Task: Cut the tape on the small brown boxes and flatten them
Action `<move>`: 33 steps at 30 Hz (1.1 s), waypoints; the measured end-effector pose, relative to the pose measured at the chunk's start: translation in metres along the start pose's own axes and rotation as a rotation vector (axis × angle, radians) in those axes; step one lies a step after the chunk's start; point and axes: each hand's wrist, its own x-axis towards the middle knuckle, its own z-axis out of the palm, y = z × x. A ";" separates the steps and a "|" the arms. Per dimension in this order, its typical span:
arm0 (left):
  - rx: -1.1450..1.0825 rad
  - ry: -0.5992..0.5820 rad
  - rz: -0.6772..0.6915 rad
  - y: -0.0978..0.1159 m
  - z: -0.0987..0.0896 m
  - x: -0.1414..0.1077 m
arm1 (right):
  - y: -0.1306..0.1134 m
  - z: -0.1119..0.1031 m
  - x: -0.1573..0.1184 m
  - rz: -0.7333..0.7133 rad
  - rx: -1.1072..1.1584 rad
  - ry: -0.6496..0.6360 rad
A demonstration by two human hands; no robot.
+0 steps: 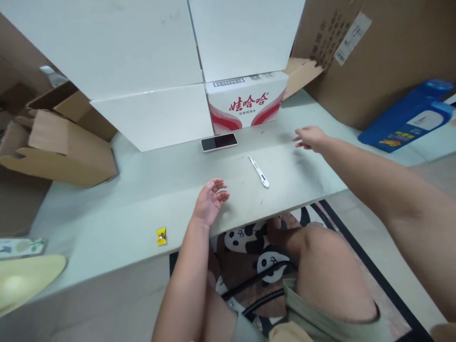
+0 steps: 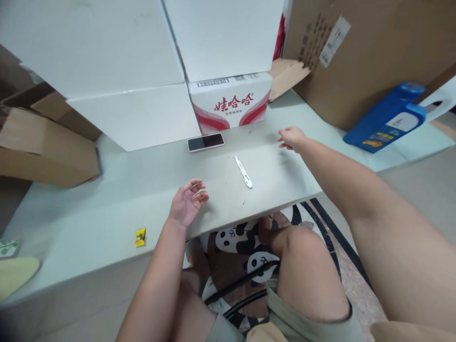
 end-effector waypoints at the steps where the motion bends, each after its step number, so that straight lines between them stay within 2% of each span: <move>1: -0.020 0.000 0.004 0.002 -0.001 -0.002 | 0.000 0.007 -0.009 0.032 -0.014 0.000; 3: -0.057 -0.011 0.015 0.005 -0.004 -0.006 | -0.007 0.017 -0.026 0.087 -0.033 -0.010; 5: -0.098 -0.025 0.034 0.008 -0.005 -0.010 | -0.020 0.026 -0.042 0.079 -0.071 -0.041; 8: -0.185 -0.017 0.079 0.012 -0.008 -0.019 | -0.052 0.043 -0.066 -0.020 -0.166 -0.097; 11: -0.287 0.022 0.114 0.020 -0.013 -0.028 | -0.094 0.073 -0.088 -0.194 -0.292 -0.168; 14: -0.418 0.065 0.163 0.032 -0.024 -0.036 | -0.144 0.123 -0.109 -0.406 -0.417 -0.255; 19: -0.704 0.123 0.308 0.054 -0.054 -0.047 | -0.233 0.238 -0.155 -0.776 -0.545 -0.374; 22: -0.812 0.182 0.374 0.065 -0.075 -0.055 | -0.288 0.301 -0.190 -1.110 -0.597 -0.317; 24: -0.845 0.223 0.398 0.072 -0.085 -0.060 | -0.325 0.333 -0.210 -1.273 -0.638 -0.265; 27: -0.869 0.243 0.435 0.078 -0.095 -0.066 | -0.371 0.364 -0.230 -1.312 -0.670 -0.234; 29: -0.879 0.243 0.457 0.081 -0.100 -0.068 | -0.390 0.378 -0.234 -1.292 -0.706 -0.224; 31: -0.886 0.254 0.464 0.082 -0.103 -0.069 | -0.396 0.387 -0.233 -1.279 -0.752 -0.217; 33: -0.890 0.271 0.445 0.085 -0.107 -0.071 | -0.391 0.392 -0.228 -1.271 -0.770 -0.207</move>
